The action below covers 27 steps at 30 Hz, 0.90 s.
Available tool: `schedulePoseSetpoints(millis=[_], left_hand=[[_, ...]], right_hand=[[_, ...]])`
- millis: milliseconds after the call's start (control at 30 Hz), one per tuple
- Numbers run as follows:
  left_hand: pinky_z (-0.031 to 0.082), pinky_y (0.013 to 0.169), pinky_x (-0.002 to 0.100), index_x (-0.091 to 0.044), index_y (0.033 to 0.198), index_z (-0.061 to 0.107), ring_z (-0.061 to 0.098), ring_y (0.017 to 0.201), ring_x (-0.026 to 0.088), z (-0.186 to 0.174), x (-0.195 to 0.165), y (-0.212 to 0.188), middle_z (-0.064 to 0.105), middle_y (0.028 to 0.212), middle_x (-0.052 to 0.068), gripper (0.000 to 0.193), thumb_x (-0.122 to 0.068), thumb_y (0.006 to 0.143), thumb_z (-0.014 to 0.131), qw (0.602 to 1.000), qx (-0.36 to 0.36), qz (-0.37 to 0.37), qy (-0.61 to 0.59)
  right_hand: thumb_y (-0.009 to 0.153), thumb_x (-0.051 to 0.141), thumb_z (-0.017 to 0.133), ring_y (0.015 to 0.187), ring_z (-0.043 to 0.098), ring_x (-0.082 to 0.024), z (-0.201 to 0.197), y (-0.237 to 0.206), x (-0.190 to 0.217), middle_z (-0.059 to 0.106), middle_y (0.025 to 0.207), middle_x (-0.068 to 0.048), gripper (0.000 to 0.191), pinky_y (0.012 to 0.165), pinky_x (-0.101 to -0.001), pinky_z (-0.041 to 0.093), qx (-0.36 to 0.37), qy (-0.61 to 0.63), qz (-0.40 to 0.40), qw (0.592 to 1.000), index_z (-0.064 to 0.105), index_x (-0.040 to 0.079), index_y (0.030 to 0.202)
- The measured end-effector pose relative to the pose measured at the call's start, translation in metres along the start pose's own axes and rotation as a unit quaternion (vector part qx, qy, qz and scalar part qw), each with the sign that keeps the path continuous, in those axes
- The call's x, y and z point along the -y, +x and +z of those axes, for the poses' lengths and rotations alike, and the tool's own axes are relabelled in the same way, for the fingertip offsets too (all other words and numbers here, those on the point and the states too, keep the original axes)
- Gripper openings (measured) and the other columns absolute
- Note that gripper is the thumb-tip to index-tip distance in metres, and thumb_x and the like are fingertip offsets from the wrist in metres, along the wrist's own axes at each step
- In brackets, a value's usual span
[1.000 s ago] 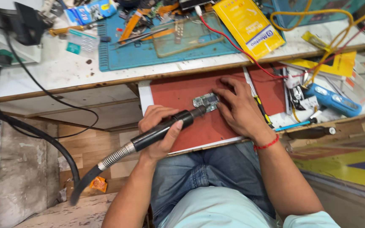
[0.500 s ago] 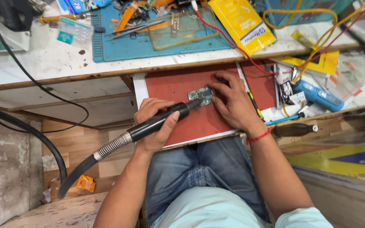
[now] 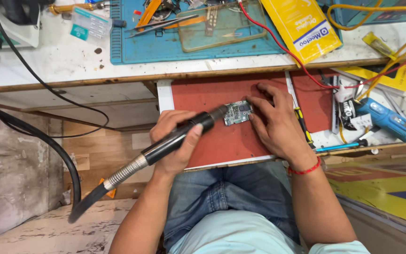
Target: The person holds a small circuit board steady on a red mat with one hand while directing a hot air gun at the board with the other, repositioning the board and continuing to apply hot air across its surface throughout the clip.
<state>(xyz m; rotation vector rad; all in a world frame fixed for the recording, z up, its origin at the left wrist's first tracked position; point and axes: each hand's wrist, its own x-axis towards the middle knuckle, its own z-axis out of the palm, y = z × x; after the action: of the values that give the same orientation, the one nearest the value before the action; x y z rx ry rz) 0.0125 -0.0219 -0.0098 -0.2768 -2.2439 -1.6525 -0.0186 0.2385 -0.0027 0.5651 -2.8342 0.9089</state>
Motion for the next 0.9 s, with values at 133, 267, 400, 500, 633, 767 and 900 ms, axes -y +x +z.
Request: schedulePoseSetpoints(millis=[133,267,400,500,633,767,900], left_hand=[[0.054,0.094,0.038,-0.002,0.104,0.069,0.066,0.1,0.026,-0.002,-0.001,0.004,0.072,0.101,0.012,0.025,-0.021,0.089,0.073,0.998,0.04,0.048,-0.009],[0.054,0.094,0.037,-0.002,0.107,0.07,0.066,0.1,0.025,0.005,0.001,0.006,0.073,0.104,0.012,0.023,-0.02,0.092,0.072,1.0,-0.004,-0.004,-0.014],[0.054,0.095,0.038,-0.001,0.106,0.069,0.067,0.1,0.026,0.006,0.004,0.006,0.073,0.103,0.013,0.026,-0.021,0.089,0.073,0.999,0.035,0.033,-0.003],[0.054,0.095,0.037,-0.001,0.109,0.07,0.067,0.101,0.026,0.005,0.005,0.004,0.073,0.105,0.013,0.027,-0.022,0.092,0.072,1.0,0.0,-0.009,-0.007],[0.054,0.096,0.038,-0.003,0.105,0.071,0.068,0.098,0.026,0.004,0.007,0.003,0.074,0.1,0.012,0.028,-0.026,0.089,0.073,0.998,0.047,0.045,0.008],[0.055,0.093,0.038,-0.002,0.105,0.07,0.068,0.096,0.024,0.004,0.01,0.003,0.074,0.1,0.012,0.029,-0.028,0.093,0.072,1.0,0.001,-0.002,-0.001],[0.055,0.094,0.038,-0.003,0.104,0.071,0.07,0.095,0.023,0.004,0.012,0.004,0.074,0.098,0.011,0.028,-0.028,0.091,0.073,0.998,0.03,0.045,-0.01]], right_hand=[[0.088,0.01,0.072,0.123,0.051,-0.041,-0.001,0.004,0.002,0.052,0.143,-0.02,0.043,0.104,-0.0474,0.046,0.004,0.008,0.005,1.0,0.066,0.008,0.131],[0.087,0.011,0.073,0.121,0.051,-0.04,-0.001,0.009,-0.003,0.052,0.142,-0.02,0.042,0.103,-0.0473,0.047,0.011,0.002,0.013,1.0,0.067,0.008,0.128],[0.089,0.01,0.073,0.122,0.051,-0.04,0.0,0.007,-0.006,0.052,0.143,-0.019,0.041,0.104,-0.0466,0.047,0.017,0.001,0.017,1.0,0.066,0.008,0.129],[0.089,0.009,0.073,0.123,0.05,-0.041,0.001,0.007,-0.005,0.051,0.143,-0.021,0.042,0.104,-0.0467,0.047,0.02,0.005,0.016,1.0,0.066,0.008,0.13],[0.088,0.009,0.073,0.123,0.05,-0.042,0.002,0.009,-0.004,0.051,0.143,-0.021,0.042,0.104,-0.0472,0.046,0.018,0.0,0.016,1.0,0.066,0.007,0.13],[0.089,0.01,0.073,0.123,0.05,-0.042,0.002,0.009,-0.002,0.051,0.144,-0.021,0.042,0.104,-0.0475,0.046,0.023,-0.005,0.02,1.0,0.066,0.007,0.131],[0.089,0.012,0.073,0.125,0.05,-0.041,0.002,0.009,-0.002,0.051,0.144,-0.02,0.042,0.106,-0.0477,0.045,0.019,-0.013,0.015,1.0,0.066,0.008,0.13]])
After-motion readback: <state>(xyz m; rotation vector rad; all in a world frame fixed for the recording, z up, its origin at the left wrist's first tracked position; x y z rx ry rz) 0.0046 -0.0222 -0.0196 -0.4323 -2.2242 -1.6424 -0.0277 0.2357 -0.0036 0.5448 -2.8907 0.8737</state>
